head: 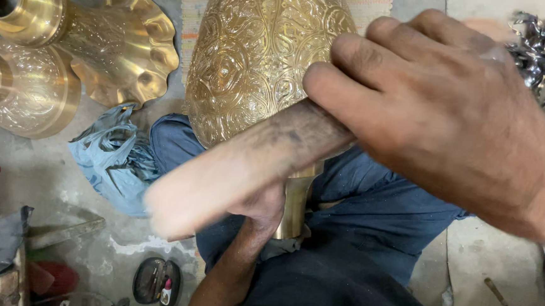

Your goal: The person sits on the floor with a large engraved brass vase held between their legs and hammers a small punch against the vase's embossed surface using a wooden mallet, repositioning the punch by hand to work different areas of the pattern.

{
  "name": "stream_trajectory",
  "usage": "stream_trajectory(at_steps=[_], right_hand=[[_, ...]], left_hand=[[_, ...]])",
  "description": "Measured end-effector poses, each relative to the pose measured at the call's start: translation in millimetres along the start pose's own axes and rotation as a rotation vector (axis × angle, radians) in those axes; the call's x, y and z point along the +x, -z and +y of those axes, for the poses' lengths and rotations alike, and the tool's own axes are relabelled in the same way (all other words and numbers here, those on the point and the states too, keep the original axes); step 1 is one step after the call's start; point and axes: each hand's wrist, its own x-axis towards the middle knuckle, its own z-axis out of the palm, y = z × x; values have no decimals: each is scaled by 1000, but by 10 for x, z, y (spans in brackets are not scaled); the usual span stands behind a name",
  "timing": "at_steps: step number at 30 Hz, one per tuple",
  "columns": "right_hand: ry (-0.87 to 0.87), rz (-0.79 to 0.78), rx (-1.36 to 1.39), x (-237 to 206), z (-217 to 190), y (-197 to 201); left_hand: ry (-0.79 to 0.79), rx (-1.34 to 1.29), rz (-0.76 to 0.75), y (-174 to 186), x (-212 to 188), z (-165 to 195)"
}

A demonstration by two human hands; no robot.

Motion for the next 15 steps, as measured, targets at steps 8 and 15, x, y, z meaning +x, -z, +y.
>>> stream_trajectory(at_steps=[8, 15], right_hand=[[72, -87, -432, 6, -61, 62], [50, -29, -354, 125, -38, 144]], left_hand=[[79, 30, -3, 27, 15, 38], [-101, 42, 24, -15, 128, 115]])
